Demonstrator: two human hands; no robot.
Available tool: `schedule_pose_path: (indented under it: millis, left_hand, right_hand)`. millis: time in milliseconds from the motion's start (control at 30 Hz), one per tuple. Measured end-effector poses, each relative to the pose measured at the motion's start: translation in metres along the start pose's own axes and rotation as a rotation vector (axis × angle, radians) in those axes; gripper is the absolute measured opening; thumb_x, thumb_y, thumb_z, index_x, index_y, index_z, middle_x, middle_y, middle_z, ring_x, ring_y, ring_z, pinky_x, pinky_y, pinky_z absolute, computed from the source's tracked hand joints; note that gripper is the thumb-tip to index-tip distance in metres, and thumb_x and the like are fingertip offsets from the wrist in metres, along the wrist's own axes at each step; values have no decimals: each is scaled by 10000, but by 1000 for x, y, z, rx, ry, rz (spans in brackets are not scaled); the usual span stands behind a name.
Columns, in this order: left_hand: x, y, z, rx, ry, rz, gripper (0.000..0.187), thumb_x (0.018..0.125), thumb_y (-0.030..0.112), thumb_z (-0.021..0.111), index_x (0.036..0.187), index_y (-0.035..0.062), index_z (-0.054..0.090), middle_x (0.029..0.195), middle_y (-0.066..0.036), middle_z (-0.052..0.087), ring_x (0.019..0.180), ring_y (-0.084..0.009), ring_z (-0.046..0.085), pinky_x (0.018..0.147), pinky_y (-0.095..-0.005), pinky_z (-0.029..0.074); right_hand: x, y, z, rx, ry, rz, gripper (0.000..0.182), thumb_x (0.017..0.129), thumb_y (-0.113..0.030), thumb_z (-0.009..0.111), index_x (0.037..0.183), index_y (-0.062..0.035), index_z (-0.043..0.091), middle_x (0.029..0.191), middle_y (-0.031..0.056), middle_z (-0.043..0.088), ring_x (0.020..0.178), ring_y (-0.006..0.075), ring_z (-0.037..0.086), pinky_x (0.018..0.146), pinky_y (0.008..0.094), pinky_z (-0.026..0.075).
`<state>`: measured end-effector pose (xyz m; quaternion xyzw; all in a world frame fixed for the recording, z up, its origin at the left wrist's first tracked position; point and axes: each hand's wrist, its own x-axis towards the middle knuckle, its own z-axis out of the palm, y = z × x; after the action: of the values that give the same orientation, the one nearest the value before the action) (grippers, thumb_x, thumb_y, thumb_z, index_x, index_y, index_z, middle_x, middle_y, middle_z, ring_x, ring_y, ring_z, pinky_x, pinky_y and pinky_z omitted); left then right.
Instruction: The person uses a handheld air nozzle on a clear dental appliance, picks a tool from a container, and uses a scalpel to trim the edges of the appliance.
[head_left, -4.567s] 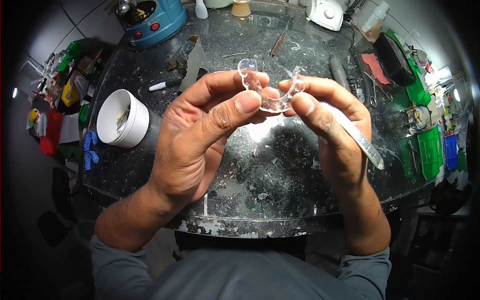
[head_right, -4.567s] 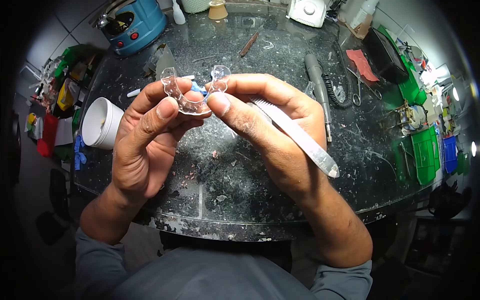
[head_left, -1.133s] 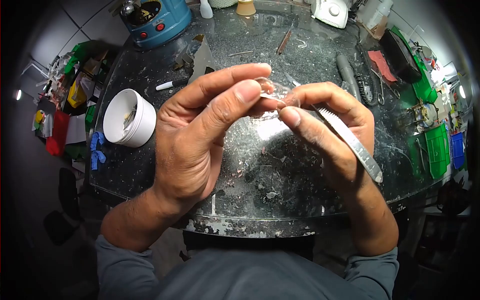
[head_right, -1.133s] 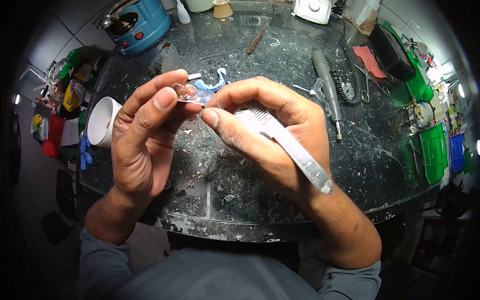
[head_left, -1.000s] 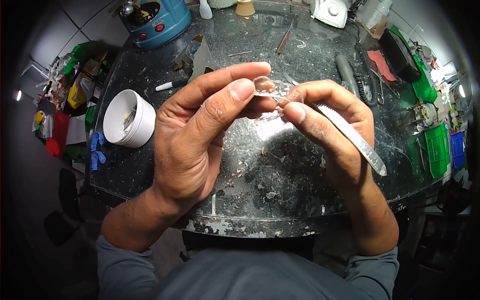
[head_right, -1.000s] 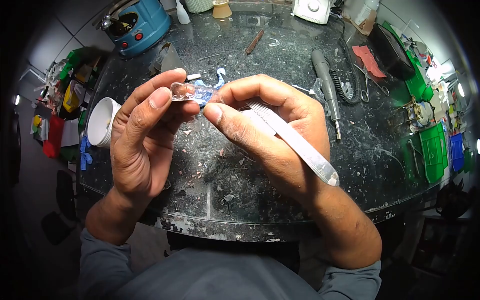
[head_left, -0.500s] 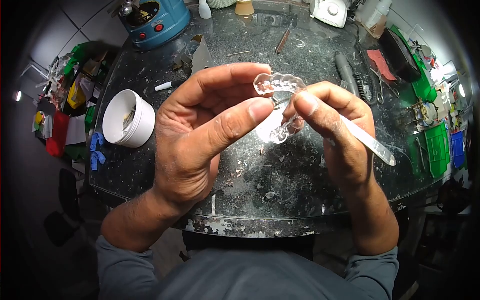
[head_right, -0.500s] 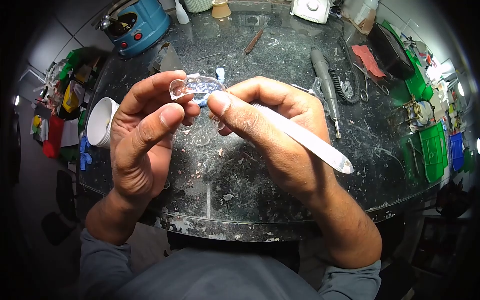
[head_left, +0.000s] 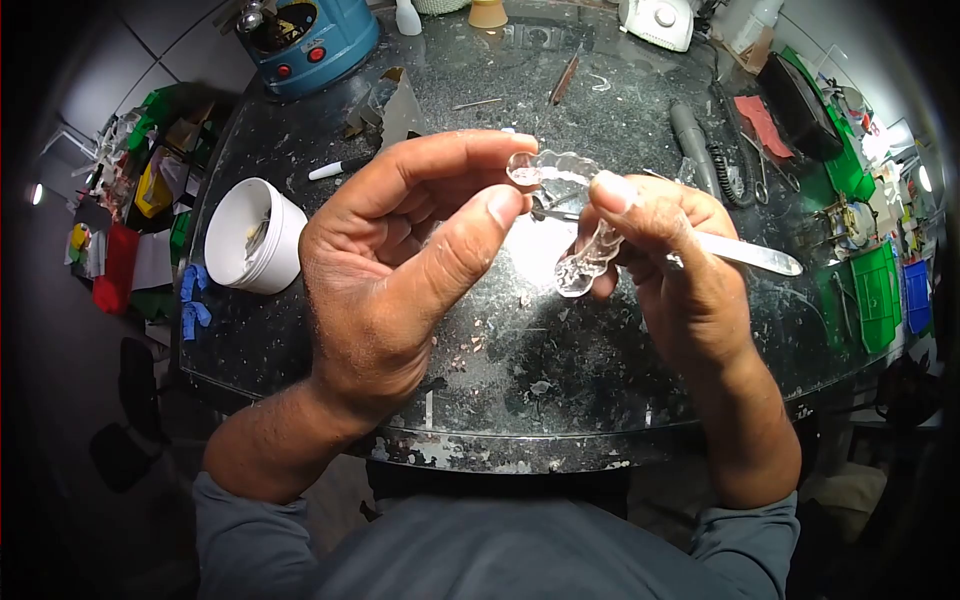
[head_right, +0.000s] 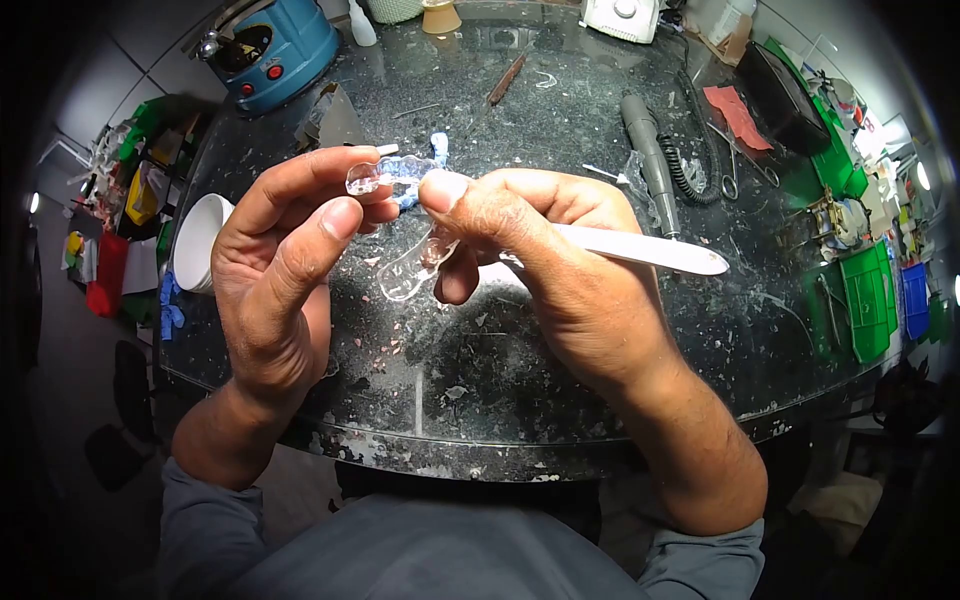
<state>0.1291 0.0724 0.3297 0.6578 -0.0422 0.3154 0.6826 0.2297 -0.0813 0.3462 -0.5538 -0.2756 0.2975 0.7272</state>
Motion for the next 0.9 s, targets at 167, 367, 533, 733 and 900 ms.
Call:
schedule_pose_path:
  millis: [167, 367, 533, 733, 900]
  left_hand:
    - [-1, 1, 1, 67, 4, -7, 273, 894, 93, 614, 1125, -53, 613, 998, -138, 675, 879, -166, 650, 851, -306, 506]
    - [-1, 2, 0, 25, 41, -10, 238, 903, 105, 612, 1081, -51, 639, 983, -148, 685, 865, -174, 660, 843, -313, 515]
    - [0, 6, -2, -69, 13, -70, 227, 909, 113, 600, 1059, -52, 642, 959, -130, 675, 863, -168, 646, 846, -322, 510]
    - [1, 4, -2, -145, -6, -202, 236, 912, 170, 564, 1034, -29, 598, 955, -112, 649, 868, -171, 643, 852, -325, 497]
    - [2, 9, -3, -367, -68, -396, 223, 906, 172, 555, 1044, -3, 551, 911, -100, 643, 851, -165, 640, 829, -315, 499]
  right_hand:
    - [0, 1, 0, -37, -38, -9, 301, 880, -280, 627, 778, 3, 640, 662, 70, 617, 552, 123, 563, 525, 240, 443]
    - [1, 1, -1, -5, -12, 8, 297, 871, -280, 628, 777, 1, 645, 671, 78, 629, 552, 122, 571, 518, 240, 445]
    - [1, -2, -3, -38, -35, 34, 276, 871, -266, 624, 789, -2, 636, 688, 85, 638, 563, 125, 577, 546, 245, 453]
    - [2, 1, -2, -70, -13, -103, 230, 903, -213, 590, 831, 2, 629, 776, 77, 648, 712, 120, 594, 705, 261, 459]
    - [-1, -2, 2, -110, 29, -110, 214, 905, -198, 597, 882, 8, 645, 811, 63, 651, 751, 110, 583, 743, 255, 455]
